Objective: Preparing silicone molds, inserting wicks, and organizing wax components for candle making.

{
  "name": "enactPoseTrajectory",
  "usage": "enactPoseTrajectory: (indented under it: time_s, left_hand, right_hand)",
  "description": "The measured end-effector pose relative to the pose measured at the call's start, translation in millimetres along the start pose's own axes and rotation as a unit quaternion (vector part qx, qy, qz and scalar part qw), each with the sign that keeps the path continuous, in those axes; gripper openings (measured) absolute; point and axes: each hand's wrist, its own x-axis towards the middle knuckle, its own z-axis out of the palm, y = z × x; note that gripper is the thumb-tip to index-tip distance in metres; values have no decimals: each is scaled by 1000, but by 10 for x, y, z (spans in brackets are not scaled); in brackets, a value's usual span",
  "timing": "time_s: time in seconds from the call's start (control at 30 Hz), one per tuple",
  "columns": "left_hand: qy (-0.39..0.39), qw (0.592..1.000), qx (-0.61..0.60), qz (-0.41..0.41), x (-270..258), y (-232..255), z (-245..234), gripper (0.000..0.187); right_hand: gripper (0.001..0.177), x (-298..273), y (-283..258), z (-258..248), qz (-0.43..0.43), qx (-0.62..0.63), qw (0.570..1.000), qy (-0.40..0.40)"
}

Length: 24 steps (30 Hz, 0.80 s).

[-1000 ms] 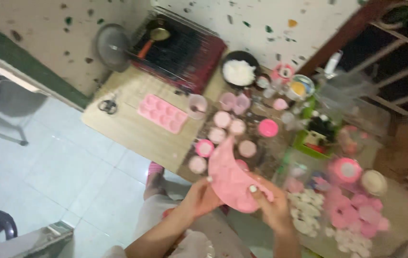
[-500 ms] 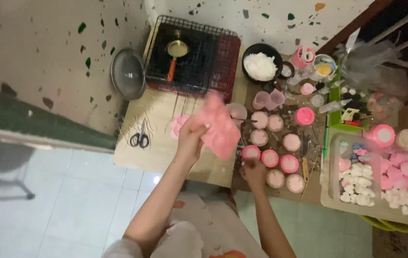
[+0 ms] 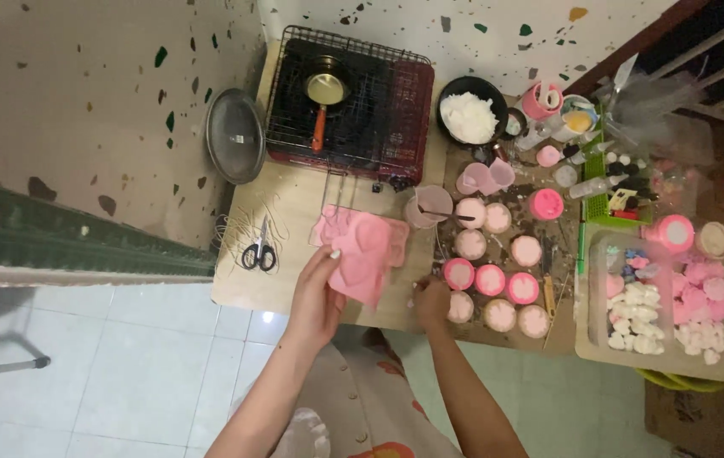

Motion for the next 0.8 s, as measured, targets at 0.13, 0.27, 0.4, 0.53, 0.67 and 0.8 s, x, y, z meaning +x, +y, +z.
enactPoseTrajectory:
  time_s: [0.13,0.27,0.4,0.53,0.67,0.8]
  left_hand:
    - [-57,998,-10,1,-140,109,84,30]
    - [-18,1000,4,-9,-213,201,249,32]
    - [-45,999,29,-6,-161,63,4,22]
    - [-140,989,49,17,-165,58,20,16]
    - [-68,993,97,-8,-318,211,414,19]
    - [-74,992,105,-3,-305,194,406,21]
  right_hand:
    - [14,19,121,230,50,-24,998,7]
    - [15,41,162,295,41,-61,997,15]
    - [17,-102,12,154,91,-39,995,21]
    - [18,-102,14,157,83,-36,996,27]
    - [18,-150,0,91,67,-40,997,30]
    - [20,-211,-117,-20,92,-6,995,41]
